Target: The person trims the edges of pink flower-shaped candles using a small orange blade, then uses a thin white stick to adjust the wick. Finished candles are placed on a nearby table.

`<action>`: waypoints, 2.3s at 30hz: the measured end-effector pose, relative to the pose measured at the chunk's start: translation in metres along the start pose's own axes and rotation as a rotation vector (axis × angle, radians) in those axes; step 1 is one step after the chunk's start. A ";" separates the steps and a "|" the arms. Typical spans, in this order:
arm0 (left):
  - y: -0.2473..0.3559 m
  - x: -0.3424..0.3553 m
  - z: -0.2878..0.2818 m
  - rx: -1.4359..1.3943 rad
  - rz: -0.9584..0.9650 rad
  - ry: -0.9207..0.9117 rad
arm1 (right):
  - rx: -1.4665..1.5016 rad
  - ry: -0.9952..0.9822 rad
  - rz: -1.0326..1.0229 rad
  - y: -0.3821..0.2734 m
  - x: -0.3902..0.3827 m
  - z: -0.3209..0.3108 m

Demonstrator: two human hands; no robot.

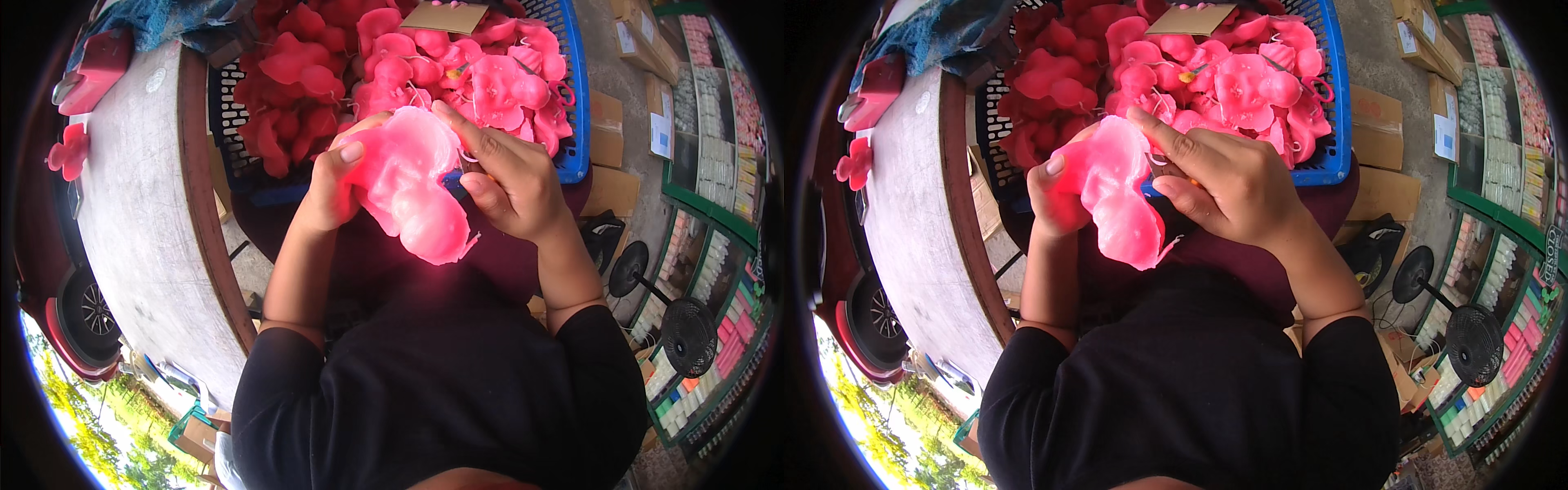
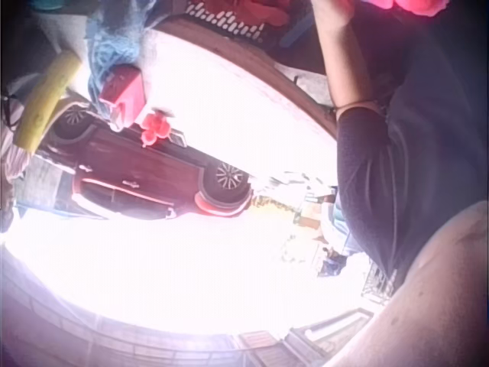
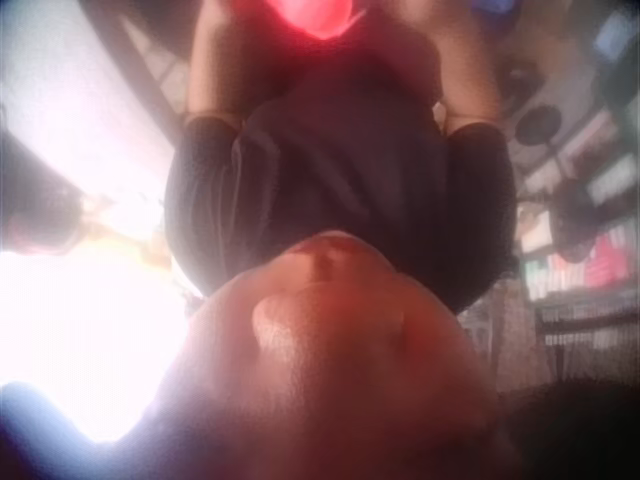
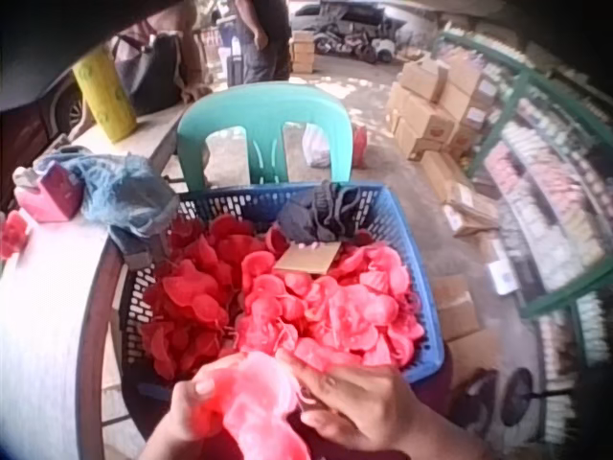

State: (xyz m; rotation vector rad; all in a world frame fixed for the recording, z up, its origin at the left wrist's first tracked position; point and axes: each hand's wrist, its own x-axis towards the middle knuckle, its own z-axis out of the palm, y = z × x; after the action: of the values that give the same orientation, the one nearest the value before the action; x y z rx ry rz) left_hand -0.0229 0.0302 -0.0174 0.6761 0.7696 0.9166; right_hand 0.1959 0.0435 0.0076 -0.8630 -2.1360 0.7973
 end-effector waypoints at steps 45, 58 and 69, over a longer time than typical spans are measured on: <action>0.001 0.014 0.020 -0.395 -0.096 0.184 | -0.169 0.075 0.021 0.017 0.005 -0.001; 0.006 0.012 0.013 -0.217 -0.011 0.082 | -0.180 0.078 0.039 0.011 0.001 -0.003; 0.014 0.011 0.015 -0.177 -0.001 0.023 | -0.048 0.084 0.015 0.008 0.000 -0.003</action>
State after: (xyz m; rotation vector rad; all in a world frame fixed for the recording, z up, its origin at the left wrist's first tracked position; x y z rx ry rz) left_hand -0.0122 0.0431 -0.0009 0.5105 0.6994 0.9803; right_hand 0.2007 0.0495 0.0034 -0.9226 -2.0849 0.7079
